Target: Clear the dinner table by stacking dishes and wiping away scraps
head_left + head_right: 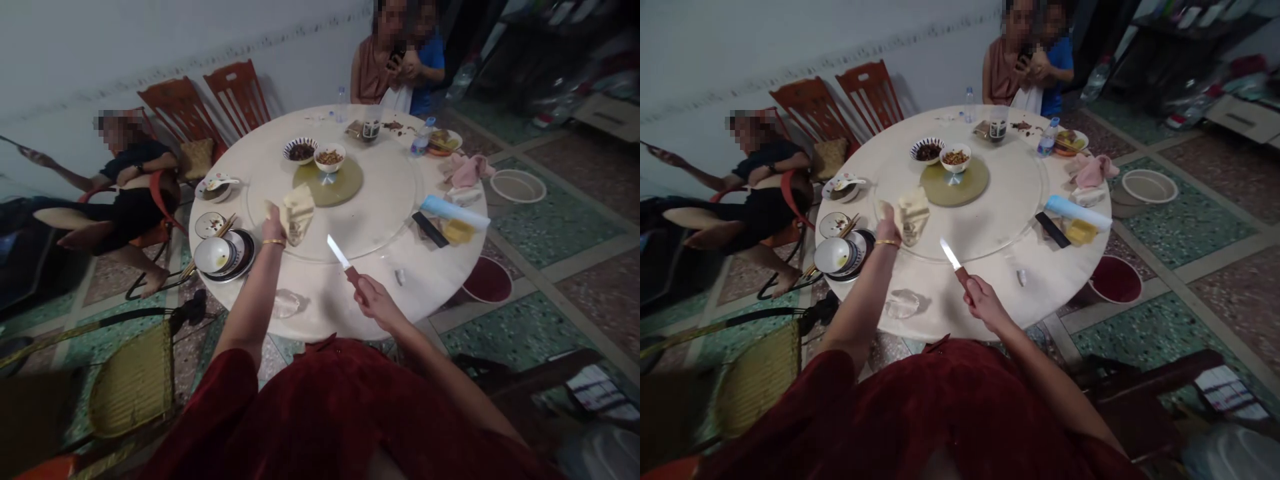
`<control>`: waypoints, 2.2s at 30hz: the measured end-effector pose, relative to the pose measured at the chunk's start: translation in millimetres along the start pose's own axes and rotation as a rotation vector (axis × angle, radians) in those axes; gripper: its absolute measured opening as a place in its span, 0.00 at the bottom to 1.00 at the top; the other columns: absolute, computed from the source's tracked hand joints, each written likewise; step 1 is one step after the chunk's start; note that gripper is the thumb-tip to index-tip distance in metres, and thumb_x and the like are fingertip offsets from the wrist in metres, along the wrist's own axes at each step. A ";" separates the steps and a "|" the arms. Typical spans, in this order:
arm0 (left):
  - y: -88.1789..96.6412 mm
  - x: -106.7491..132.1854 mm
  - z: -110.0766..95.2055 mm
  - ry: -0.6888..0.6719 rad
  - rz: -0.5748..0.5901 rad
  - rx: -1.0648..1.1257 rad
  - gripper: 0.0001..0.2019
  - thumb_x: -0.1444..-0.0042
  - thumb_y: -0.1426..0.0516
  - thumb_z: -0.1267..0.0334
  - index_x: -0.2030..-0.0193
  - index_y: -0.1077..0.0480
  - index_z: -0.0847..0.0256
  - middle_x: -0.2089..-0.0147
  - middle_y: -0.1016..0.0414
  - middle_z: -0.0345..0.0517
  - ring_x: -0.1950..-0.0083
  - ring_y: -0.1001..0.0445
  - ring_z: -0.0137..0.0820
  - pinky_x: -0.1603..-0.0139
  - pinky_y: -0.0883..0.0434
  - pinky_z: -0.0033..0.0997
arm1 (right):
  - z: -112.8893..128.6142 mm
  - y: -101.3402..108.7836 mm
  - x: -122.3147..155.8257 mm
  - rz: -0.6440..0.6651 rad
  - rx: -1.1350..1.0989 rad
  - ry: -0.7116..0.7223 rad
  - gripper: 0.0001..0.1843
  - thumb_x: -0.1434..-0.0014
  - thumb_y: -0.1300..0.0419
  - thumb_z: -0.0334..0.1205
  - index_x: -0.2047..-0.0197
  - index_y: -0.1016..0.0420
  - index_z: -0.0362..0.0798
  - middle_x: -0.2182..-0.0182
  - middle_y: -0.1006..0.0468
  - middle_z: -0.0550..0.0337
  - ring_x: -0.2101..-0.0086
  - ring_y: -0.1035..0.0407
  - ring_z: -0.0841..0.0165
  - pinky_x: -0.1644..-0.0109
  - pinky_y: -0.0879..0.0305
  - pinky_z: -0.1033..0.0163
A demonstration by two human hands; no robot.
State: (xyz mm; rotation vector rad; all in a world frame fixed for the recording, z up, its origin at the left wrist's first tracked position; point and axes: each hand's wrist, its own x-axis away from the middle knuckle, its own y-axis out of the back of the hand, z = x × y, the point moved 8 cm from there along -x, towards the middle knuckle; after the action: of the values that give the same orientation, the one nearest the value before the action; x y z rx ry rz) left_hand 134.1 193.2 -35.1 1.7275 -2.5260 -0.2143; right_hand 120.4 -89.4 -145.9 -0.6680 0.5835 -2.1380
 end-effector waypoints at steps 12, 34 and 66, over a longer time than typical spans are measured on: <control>-54.6 149.4 86.6 0.277 0.532 0.161 0.23 0.60 0.32 0.51 0.62 0.26 0.67 0.66 0.21 0.48 0.63 0.23 0.33 0.58 0.28 0.31 | -22.7 -8.7 -46.6 0.031 -0.049 -0.002 0.22 0.49 0.43 0.60 0.69 0.44 0.50 0.82 0.40 0.73 0.88 0.58 0.82 0.86 0.67 0.72; 14.2 -242.8 8.4 -0.032 -0.012 -1.396 0.42 0.49 0.38 0.49 0.31 0.49 0.61 0.30 0.54 0.69 0.35 0.45 0.62 0.40 0.49 0.62 | -82.3 155.6 -133.0 -0.775 0.143 -0.053 0.24 0.64 0.35 0.53 0.68 0.31 0.44 0.77 0.26 0.62 0.75 0.29 0.69 0.74 0.30 0.65; 36.4 -156.0 43.0 -0.077 -0.204 -1.074 0.20 0.37 0.50 0.59 0.39 0.39 0.63 0.48 0.30 0.60 0.45 0.32 0.45 0.47 0.39 0.41 | -64.9 191.0 -173.0 -0.829 -0.013 0.143 0.22 0.62 0.37 0.45 0.67 0.44 0.51 0.82 0.36 0.75 0.83 0.38 0.76 0.78 0.35 0.67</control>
State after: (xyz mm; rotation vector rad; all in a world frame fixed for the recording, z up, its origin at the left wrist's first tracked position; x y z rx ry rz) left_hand 151.3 354.6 -69.1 1.4433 -1.6435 -1.3498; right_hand 278.8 -48.1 -355.2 -0.8682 0.4302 -2.9699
